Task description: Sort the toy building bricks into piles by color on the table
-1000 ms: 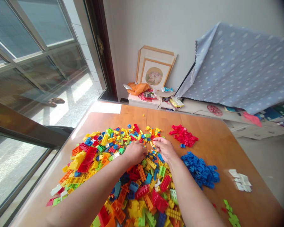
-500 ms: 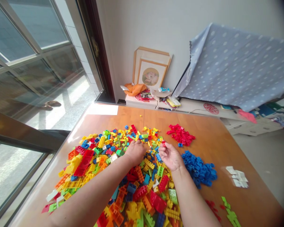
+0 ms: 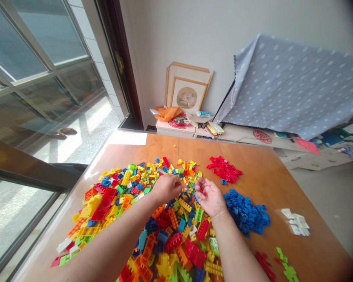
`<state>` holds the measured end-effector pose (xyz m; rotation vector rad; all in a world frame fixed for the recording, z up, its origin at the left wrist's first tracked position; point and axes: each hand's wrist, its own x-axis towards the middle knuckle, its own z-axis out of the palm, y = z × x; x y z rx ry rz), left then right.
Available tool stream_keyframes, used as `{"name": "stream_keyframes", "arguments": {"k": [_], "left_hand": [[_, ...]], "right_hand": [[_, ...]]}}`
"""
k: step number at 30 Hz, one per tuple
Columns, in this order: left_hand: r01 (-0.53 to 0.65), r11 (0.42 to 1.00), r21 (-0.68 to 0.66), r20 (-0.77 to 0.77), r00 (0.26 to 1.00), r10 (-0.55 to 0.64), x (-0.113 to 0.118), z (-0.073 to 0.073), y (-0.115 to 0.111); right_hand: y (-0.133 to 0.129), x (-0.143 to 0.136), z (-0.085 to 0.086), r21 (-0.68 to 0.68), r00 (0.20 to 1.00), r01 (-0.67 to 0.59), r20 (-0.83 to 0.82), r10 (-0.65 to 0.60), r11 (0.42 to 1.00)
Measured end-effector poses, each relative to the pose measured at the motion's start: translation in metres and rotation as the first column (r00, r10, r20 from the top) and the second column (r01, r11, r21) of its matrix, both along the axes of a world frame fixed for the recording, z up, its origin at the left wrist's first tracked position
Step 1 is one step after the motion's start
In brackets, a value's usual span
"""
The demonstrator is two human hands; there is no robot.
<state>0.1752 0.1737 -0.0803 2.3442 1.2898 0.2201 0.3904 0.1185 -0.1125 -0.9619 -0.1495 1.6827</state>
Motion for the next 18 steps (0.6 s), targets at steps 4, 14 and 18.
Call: {"name": "stream_keyframes", "arguments": {"k": [4, 14, 18], "left_hand": [[-0.068, 0.997, -0.039, 0.282, 0.957, 0.076, 0.007, 0.014, -0.004], [-0.070, 0.997, 0.024, 0.297, 0.953, 0.059, -0.006, 0.004, -0.002], [-0.233, 0.969, 0.087, 0.030, 0.972, 0.231, -0.020, -0.017, 0.005]], "right_hand": [[0.000, -0.014, 0.004, -0.013, 0.992, -0.105, 0.073, 0.105, 0.994], [-0.005, -0.027, -0.002, -0.027, 0.987, -0.153, 0.035, 0.154, 0.988], [-0.009, -0.025, 0.001, 0.013, 0.987, -0.157, 0.041, 0.156, 0.988]]}}
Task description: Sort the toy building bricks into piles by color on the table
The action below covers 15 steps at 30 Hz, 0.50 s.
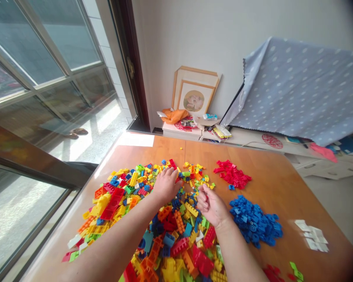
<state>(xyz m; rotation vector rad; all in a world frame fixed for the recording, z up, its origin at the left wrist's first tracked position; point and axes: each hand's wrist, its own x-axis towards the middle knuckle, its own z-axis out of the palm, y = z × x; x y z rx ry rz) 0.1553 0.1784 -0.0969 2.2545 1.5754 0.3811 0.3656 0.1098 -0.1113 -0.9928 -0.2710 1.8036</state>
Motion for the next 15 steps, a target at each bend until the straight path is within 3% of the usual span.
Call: {"name": "stream_keyframes", "arguments": {"k": [4, 8, 12, 15], "left_hand": [[0.109, 0.985, -0.135, -0.097, 0.988, -0.123, 0.008, -0.009, -0.015], [0.291, 0.933, -0.210, -0.029, 0.952, -0.303, 0.025, -0.005, -0.036], [0.462, 0.865, -0.195, 0.094, 0.887, -0.452, 0.029, 0.005, -0.040], [0.424, 0.884, -0.195, 0.106, 0.906, -0.411, 0.017, 0.012, -0.028]], "right_hand": [[0.001, 0.000, 0.002, 0.018, 1.000, 0.022, 0.018, -0.023, 1.000], [0.004, 0.001, 0.001, 0.041, 0.997, 0.066, 0.043, -0.068, 0.997], [0.006, 0.003, 0.005, 0.086, 0.985, 0.079, 0.145, -0.091, 0.993], [0.006, 0.000, 0.006, 0.101, 0.942, 0.064, 0.321, -0.093, 0.993]]}}
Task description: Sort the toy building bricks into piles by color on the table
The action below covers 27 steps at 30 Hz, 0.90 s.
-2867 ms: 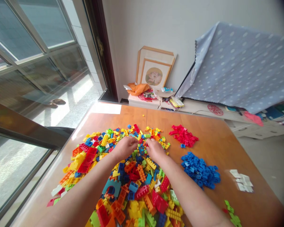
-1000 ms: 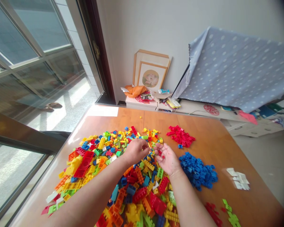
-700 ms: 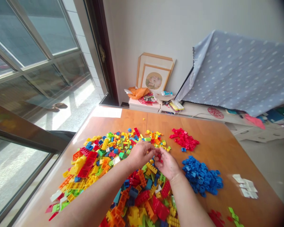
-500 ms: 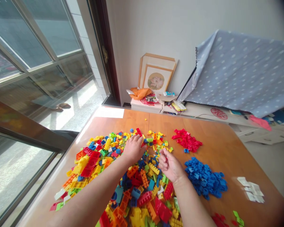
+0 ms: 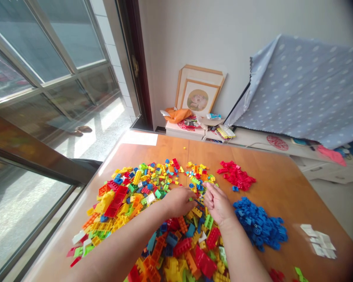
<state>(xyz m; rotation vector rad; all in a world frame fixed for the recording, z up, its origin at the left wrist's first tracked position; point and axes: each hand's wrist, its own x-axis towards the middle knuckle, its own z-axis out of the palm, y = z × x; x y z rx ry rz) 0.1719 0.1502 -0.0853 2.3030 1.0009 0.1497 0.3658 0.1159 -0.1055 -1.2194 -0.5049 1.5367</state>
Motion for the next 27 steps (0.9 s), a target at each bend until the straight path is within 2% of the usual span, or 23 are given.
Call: {"name": "stream_keyframes", "arguments": {"k": [3, 5, 7, 9, 12, 14, 16, 17, 18, 19, 20, 21, 22, 23, 24, 25, 26, 27], "left_hand": [[-0.227, 0.967, 0.118, -0.080, 0.968, 0.237, -0.023, -0.001, 0.020], [-0.338, 0.923, 0.183, -0.108, 0.927, 0.360, -0.039, -0.006, 0.034], [-0.425, 0.869, 0.252, -0.145, 0.872, 0.468, -0.054, -0.012, 0.046], [-0.455, 0.846, 0.276, -0.169, 0.844, 0.509, -0.063, -0.018, 0.054], [-0.456, 0.842, 0.287, -0.194, 0.833, 0.517, -0.068, -0.023, 0.060], [-0.446, 0.847, 0.290, -0.208, 0.834, 0.511, -0.067, -0.022, 0.061], [-0.437, 0.852, 0.289, -0.222, 0.835, 0.504, -0.066, -0.021, 0.061], [-0.435, 0.853, 0.289, -0.229, 0.834, 0.503, -0.065, -0.020, 0.061], [-0.435, 0.852, 0.291, -0.235, 0.831, 0.504, -0.064, -0.020, 0.061], [-0.437, 0.850, 0.294, -0.241, 0.827, 0.509, -0.063, -0.020, 0.060], [-0.441, 0.847, 0.298, -0.245, 0.822, 0.515, -0.062, -0.020, 0.060], [-0.446, 0.843, 0.302, -0.249, 0.817, 0.521, -0.060, -0.020, 0.059], [-0.452, 0.838, 0.307, -0.250, 0.811, 0.529, -0.059, -0.021, 0.059], [-0.457, 0.833, 0.311, -0.253, 0.805, 0.536, -0.057, -0.021, 0.058], [-0.461, 0.829, 0.317, -0.257, 0.799, 0.543, -0.054, -0.022, 0.058], [-0.464, 0.825, 0.324, -0.263, 0.793, 0.549, -0.052, -0.022, 0.057], [-0.467, 0.820, 0.332, -0.271, 0.785, 0.557, -0.049, -0.022, 0.057], [-0.470, 0.815, 0.340, -0.281, 0.776, 0.564, -0.046, -0.022, 0.057]], "right_hand": [[0.004, -0.008, -0.004, 0.016, 0.955, -0.042, 0.294, 0.035, 0.999], [0.011, -0.018, -0.006, 0.051, 0.853, -0.146, 0.513, 0.099, 0.988], [0.021, -0.031, -0.007, 0.041, 0.677, -0.298, 0.714, 0.181, 0.954], [0.032, -0.048, -0.004, -0.033, 0.432, -0.422, 0.871, 0.233, 0.906], [0.051, -0.075, 0.001, -0.178, 0.072, -0.518, 0.966, 0.250, 0.837], [0.062, -0.089, 0.001, -0.266, -0.063, -0.550, 0.959, 0.278, 0.792], [0.069, -0.097, -0.001, -0.309, -0.113, -0.569, 0.947, 0.300, 0.762], [0.071, -0.098, -0.003, -0.310, -0.111, -0.571, 0.947, 0.302, 0.760], [0.072, -0.097, -0.005, -0.287, -0.067, -0.570, 0.950, 0.305, 0.769], [0.072, -0.093, -0.007, -0.241, 0.036, -0.564, 0.948, 0.315, 0.790], [0.071, -0.087, -0.009, -0.178, 0.199, -0.550, 0.921, 0.335, 0.816], [0.070, -0.080, -0.009, -0.108, 0.409, -0.521, 0.839, 0.359, 0.847], [0.069, -0.072, -0.009, -0.039, 0.627, -0.478, 0.685, 0.372, 0.877], [0.068, -0.064, -0.008, 0.016, 0.797, -0.430, 0.477, 0.371, 0.903], [0.067, -0.056, -0.007, 0.052, 0.891, -0.391, 0.272, 0.363, 0.919], [0.068, -0.050, -0.006, 0.078, 0.930, -0.359, 0.113, 0.350, 0.930], [0.069, -0.046, -0.005, 0.096, 0.941, -0.339, 0.024, 0.339, 0.936], [0.071, -0.044, -0.005, 0.103, 0.943, -0.332, 0.018, 0.332, 0.937]]}}
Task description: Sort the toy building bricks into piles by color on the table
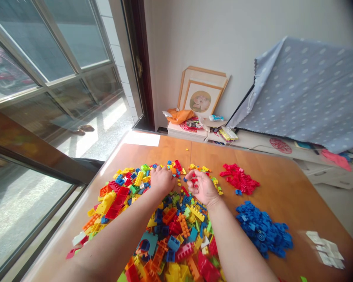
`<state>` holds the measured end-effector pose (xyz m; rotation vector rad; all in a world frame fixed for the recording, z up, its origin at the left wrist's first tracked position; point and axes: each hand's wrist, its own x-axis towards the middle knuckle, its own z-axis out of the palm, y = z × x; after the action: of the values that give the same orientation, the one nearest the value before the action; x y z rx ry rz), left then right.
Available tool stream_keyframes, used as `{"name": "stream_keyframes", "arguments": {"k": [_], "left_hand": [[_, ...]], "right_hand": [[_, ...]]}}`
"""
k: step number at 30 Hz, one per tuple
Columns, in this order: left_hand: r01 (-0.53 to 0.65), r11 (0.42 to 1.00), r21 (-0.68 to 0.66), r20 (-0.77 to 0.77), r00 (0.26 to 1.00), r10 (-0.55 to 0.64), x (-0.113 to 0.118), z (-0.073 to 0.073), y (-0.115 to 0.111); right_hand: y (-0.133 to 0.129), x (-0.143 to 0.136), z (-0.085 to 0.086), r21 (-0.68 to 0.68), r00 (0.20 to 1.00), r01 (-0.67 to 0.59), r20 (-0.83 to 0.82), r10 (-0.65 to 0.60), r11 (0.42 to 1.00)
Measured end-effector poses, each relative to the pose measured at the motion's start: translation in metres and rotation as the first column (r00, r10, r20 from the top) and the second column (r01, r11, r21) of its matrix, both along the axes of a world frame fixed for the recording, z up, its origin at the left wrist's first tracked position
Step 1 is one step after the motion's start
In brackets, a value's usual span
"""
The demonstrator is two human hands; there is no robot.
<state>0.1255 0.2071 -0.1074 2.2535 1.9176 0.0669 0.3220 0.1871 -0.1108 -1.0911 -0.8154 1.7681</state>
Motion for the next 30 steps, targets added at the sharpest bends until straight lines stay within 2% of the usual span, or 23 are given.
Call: {"name": "stream_keyframes", "arguments": {"k": [2, 3, 5, 8, 10, 11, 12, 13, 14, 15, 16, 17, 18, 19, 20, 22, 24, 25, 26, 27, 28, 30], "left_hand": [[-0.019, 1.000, 0.004, -0.021, 1.000, 0.019, 0.005, 0.000, 0.000], [-0.029, 1.000, 0.008, -0.026, 0.999, 0.029, 0.007, 0.000, 0.000], [-0.039, 0.999, 0.012, -0.025, 0.999, 0.039, 0.009, 0.000, -0.001], [-0.036, 0.999, 0.019, -0.013, 0.999, 0.037, 0.007, 0.000, -0.004], [-0.043, 0.999, 0.030, 0.010, 0.999, 0.042, 0.001, 0.000, -0.006], [-0.053, 0.998, 0.037, 0.032, 0.998, 0.052, -0.002, 0.001, -0.006], [-0.068, 0.997, 0.043, 0.067, 0.996, 0.065, -0.006, 0.002, -0.007], [-0.085, 0.995, 0.045, 0.116, 0.990, 0.079, -0.011, 0.003, -0.006], [-0.097, 0.995, 0.038, 0.179, 0.980, 0.089, -0.016, 0.005, -0.006], [-0.101, 0.994, 0.028, 0.255, 0.963, 0.091, -0.020, 0.007, -0.006], [-0.096, 0.995, 0.017, 0.337, 0.938, 0.085, -0.024, 0.010, -0.005], [-0.083, 0.997, 0.008, 0.418, 0.906, 0.072, -0.027, 0.013, -0.005], [-0.066, 0.998, 0.006, 0.489, 0.870, 0.055, -0.029, 0.016, -0.006], [-0.049, 0.999, 0.010, 0.547, 0.836, 0.036, -0.029, 0.020, -0.007], [-0.026, 1.000, 0.016, 0.589, 0.808, 0.012, -0.029, 0.023, -0.008], [0.050, 0.998, 0.028, 0.639, 0.768, -0.056, -0.025, 0.029, -0.011], [0.129, 0.991, 0.043, 0.671, 0.731, -0.124, -0.021, 0.032, -0.014], [0.147, 0.988, 0.050, 0.683, 0.716, -0.141, -0.019, 0.032, -0.015], [0.142, 0.988, 0.056, 0.691, 0.709, -0.141, -0.019, 0.030, -0.016], [0.129, 0.990, 0.056, 0.690, 0.712, -0.132, -0.019, 0.028, -0.017], [0.127, 0.991, 0.050, 0.674, 0.727, -0.127, -0.020, 0.024, -0.018], [0.186, 0.982, 0.018, 0.592, 0.790, -0.160, -0.026, 0.017, -0.021]], "right_hand": [[0.006, -0.003, -0.002, 0.059, 0.972, -0.023, 0.237, 0.009, 0.998], [0.010, -0.008, -0.005, 0.093, 0.917, -0.051, 0.399, 0.010, 0.994], [0.018, -0.020, -0.010, 0.139, 0.769, -0.112, 0.639, -0.003, 0.984], [0.028, -0.040, -0.016, 0.146, 0.503, -0.238, 0.864, -0.007, 0.960], [0.032, -0.050, -0.017, 0.100, 0.271, -0.334, 0.963, -0.006, 0.937], [0.033, -0.052, -0.016, 0.077, 0.186, -0.362, 0.983, -0.009, 0.929], [0.034, -0.053, -0.015, 0.070, 0.157, -0.368, 0.987, -0.012, 0.927], [0.033, -0.053, -0.014, 0.080, 0.185, -0.355, 0.983, -0.014, 0.932], [0.032, -0.051, -0.012, 0.100, 0.271, -0.324, 0.962, -0.009, 0.941], [0.029, -0.048, -0.010, 0.114, 0.411, -0.277, 0.911, 0.011, 0.954], [0.026, -0.045, -0.008, 0.107, 0.586, -0.221, 0.809, 0.044, 0.969], [0.022, -0.041, -0.006, 0.075, 0.760, -0.167, 0.645, 0.080, 0.983], [0.017, -0.037, -0.004, 0.020, 0.894, -0.131, 0.435, 0.109, 0.991], [0.012, -0.033, -0.002, -0.043, 0.964, -0.128, 0.229, 0.135, 0.991], [0.008, -0.030, 0.000, -0.100, 0.986, -0.152, 0.056, 0.159, 0.983], [0.002, -0.027, 0.003, -0.169, 0.969, -0.220, -0.153, 0.195, 0.961], [-0.001, -0.028, 0.002, -0.190, 0.959, -0.242, -0.198, 0.205, 0.951], [-0.002, -0.030, 0.001, -0.184, 0.967, -0.225, -0.162, 0.196, 0.957], [-0.002, -0.032, -0.002, -0.163, 0.979, -0.200, -0.075, 0.190, 0.966], [-0.002, -0.034, -0.004, -0.119, 0.975, -0.192, 0.088, 0.203, 0.974], [-0.002, -0.036, -0.007, -0.065, 0.927, -0.215, 0.300, 0.224, 0.975], [-0.003, -0.040, -0.011, 0.010, 0.692, -0.329, 0.683, 0.234, 0.944]]}}
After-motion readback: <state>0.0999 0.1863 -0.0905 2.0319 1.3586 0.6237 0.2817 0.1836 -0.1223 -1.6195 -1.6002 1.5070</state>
